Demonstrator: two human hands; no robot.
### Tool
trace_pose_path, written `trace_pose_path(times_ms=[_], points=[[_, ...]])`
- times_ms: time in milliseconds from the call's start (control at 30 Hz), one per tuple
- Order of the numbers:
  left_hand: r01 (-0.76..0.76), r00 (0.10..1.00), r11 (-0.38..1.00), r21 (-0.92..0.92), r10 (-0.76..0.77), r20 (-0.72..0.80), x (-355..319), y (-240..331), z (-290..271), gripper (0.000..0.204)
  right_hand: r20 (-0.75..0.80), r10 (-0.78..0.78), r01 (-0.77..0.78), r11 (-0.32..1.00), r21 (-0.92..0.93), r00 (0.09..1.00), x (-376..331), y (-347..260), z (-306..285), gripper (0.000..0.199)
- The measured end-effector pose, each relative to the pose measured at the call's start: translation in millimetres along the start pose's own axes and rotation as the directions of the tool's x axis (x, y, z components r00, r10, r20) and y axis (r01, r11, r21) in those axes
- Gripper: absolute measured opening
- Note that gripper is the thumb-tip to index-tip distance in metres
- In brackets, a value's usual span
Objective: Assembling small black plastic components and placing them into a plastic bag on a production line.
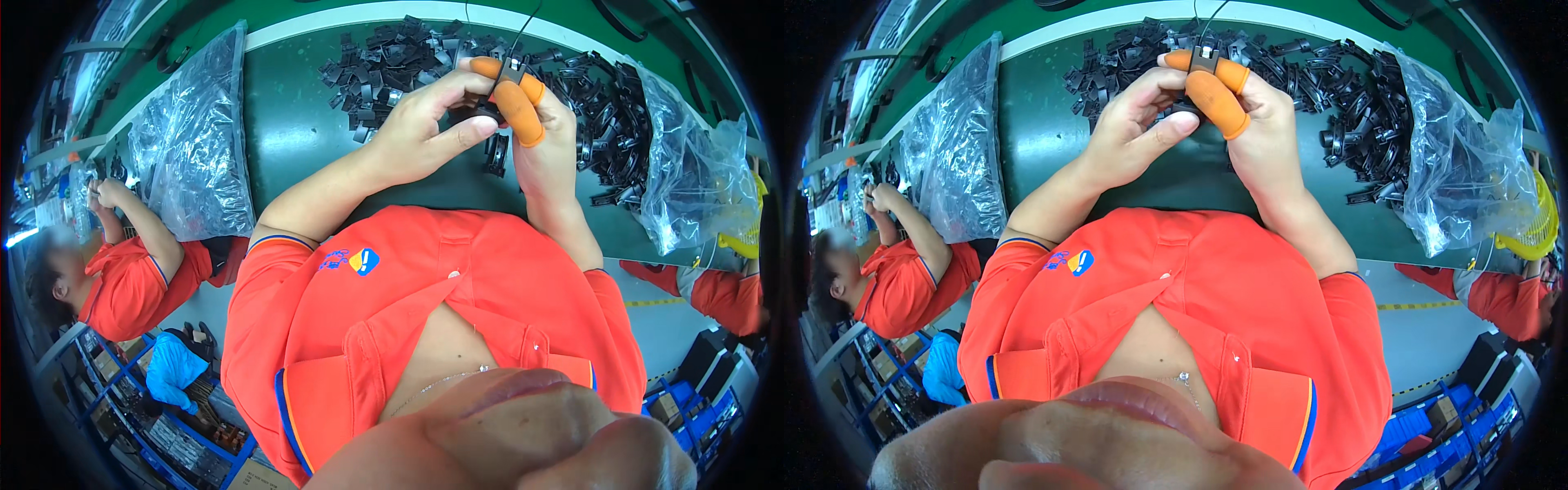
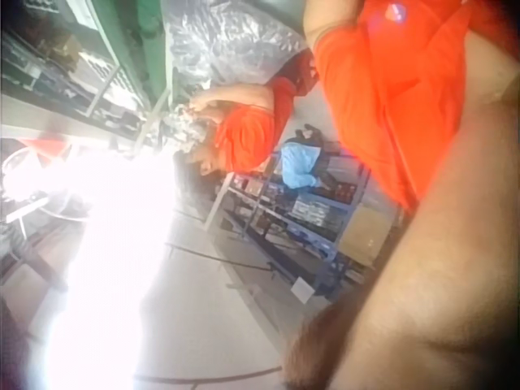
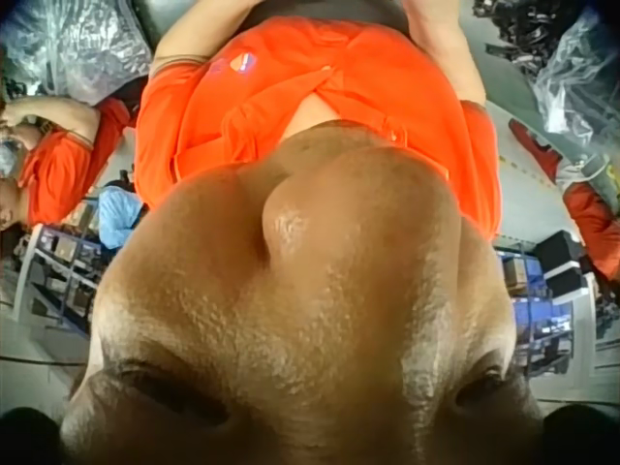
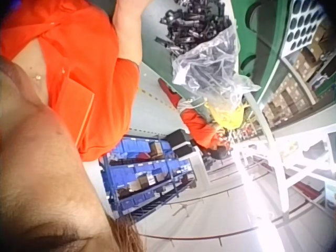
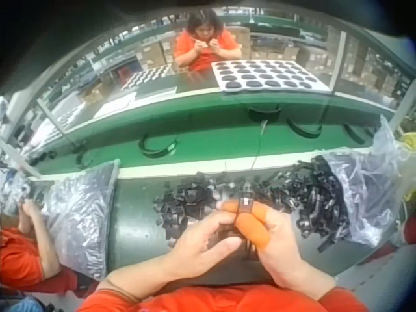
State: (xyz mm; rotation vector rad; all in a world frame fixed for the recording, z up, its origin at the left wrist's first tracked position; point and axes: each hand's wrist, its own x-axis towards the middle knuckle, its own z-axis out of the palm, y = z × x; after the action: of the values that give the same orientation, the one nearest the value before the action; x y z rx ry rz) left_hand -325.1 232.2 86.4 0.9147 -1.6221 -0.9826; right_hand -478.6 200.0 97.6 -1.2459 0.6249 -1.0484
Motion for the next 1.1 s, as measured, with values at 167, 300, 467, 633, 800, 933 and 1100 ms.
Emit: trace_pose_path(times_ms=[167,300,467,633,800,933,1100], points=[[0.297,0.955,0.85,-0.435,-0.265,0.134,-2,10,7,0.028,-0.094,-0.115,0.093,0.974,-0.207,0.989,-7,2,3,0.026],[0.15,0.988,0.887,-0.437,-0.145,0.045,0,4,14,0.025,-0.13,-0.134,0.113,0.98,-0.161,0.982,-11,6,5,0.025],[0.097,0.995,0.921,-0.378,-0.087,0.043,-1,-1,17,0.024,-0.176,-0.163,0.146,0.984,-0.104,0.971,-15,1,11,0.024],[0.163,0.979,0.979,-0.122,-0.145,0.144,0,0,6,0.023,-0.201,-0.126,0.103,0.987,-0.119,0.972,-19,7,8,0.023],[-0.126,0.992,0.992,0.011,0.126,0.032,4,-13,9,0.03,-0.17,-0.171,0.143,0.976,-0.166,0.97,-20,3,9,0.023],[-0.062,0.998,0.996,0.058,0.06,0.034,4,-6,5,0.029,-0.167,-0.145,0.131,0.987,-0.088,0.975,-19,6,8,0.022],[0.081,0.997,0.993,-0.088,-0.082,-0.012,1,6,11,0.026,-0.119,-0.097,0.085,0.991,-0.105,0.988,-19,2,12,0.027]])
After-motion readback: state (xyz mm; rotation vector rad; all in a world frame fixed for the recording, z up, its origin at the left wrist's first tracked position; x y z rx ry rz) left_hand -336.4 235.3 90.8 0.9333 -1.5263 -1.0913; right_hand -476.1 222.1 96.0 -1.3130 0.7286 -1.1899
